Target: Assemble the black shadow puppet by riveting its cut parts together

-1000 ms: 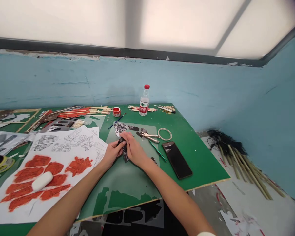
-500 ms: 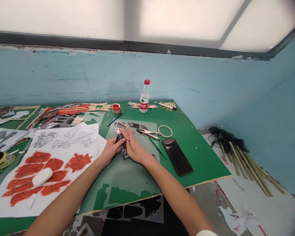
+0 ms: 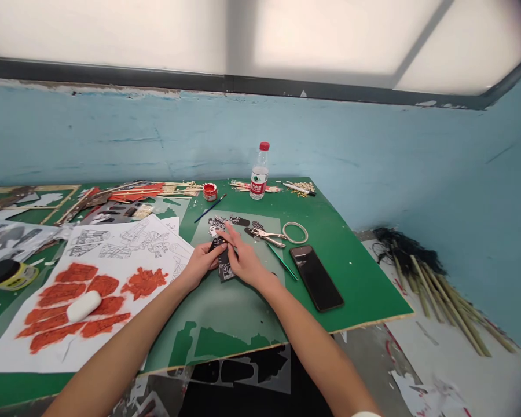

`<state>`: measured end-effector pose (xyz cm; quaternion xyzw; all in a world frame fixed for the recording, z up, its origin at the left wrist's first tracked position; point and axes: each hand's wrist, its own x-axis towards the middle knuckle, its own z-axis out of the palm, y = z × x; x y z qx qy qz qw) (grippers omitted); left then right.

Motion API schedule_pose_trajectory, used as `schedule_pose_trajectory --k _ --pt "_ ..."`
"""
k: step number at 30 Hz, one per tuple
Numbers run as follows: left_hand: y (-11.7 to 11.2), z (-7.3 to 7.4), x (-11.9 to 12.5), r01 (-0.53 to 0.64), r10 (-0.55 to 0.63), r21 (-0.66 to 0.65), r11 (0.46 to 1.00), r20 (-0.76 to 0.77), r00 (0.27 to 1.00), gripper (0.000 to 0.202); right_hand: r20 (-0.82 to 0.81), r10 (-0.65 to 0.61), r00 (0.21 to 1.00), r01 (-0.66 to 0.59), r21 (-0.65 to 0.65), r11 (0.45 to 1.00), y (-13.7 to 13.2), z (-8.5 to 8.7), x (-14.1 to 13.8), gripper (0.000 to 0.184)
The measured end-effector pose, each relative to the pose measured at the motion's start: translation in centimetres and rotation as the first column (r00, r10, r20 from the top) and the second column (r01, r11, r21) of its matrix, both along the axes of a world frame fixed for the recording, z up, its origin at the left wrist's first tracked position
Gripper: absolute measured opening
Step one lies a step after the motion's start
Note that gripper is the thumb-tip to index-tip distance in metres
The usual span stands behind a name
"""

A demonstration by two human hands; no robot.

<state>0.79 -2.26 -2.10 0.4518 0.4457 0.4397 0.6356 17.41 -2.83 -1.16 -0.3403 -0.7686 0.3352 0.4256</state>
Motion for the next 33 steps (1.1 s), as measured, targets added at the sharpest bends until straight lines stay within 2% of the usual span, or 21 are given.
schedule_pose_trajectory --k 3,6,8,11,13,17,25,30,33 --pt "0.0 0.1 0.0 0.036 -0.036 0.013 0.999 -0.012 0.999 0.055 -0.253 -0.095 0.963 0.081 -0.065 0.995 0.5 -0.2 -0.4 0.056" --pt "0.0 0.2 0.0 0.076 -0.075 0.029 0.997 -0.027 0.997 0.052 -0.554 -0.214 0.804 0.091 -0.241 0.966 1.1 -0.2 -0.8 0.046" --pt "-0.1 0.2 0.0 0.089 -0.087 0.046 0.995 -0.04 0.995 0.051 -0.643 -0.292 0.708 0.054 -0.364 0.93 1.5 -0.2 -0.7 0.044" --pt "-0.1 0.2 -0.1 0.106 -0.101 0.078 0.991 -0.067 0.993 0.048 -0.67 -0.362 0.648 -0.003 -0.477 0.879 1.7 0.0 -0.4 0.048" --pt "-0.2 0.2 0.0 0.129 -0.121 0.096 0.987 -0.086 0.989 0.047 -0.675 -0.373 0.636 -0.018 -0.497 0.867 1.6 0.3 -0.1 0.052" --pt "-0.2 0.1 0.2 0.173 -0.162 0.114 0.978 -0.096 0.982 0.044 -0.703 -0.349 0.62 -0.019 -0.457 0.889 1.3 0.7 -0.3 0.05" --pt "-0.2 -0.1 0.4 0.191 -0.186 0.106 0.976 -0.061 0.981 0.044 -0.683 -0.386 0.621 -0.025 -0.509 0.86 1.1 -0.3 -1.3 0.041" --pt "-0.2 -0.2 0.3 0.185 -0.177 0.12 0.975 -0.079 0.981 0.043 -0.681 -0.375 0.629 -0.031 -0.504 0.863 1.0 -0.3 -1.3 0.036" --pt "-0.2 -0.2 0.3 0.184 -0.178 0.104 0.977 -0.065 0.982 0.043 -0.662 -0.368 0.653 0.021 -0.47 0.882 0.9 -0.2 -1.5 0.031"
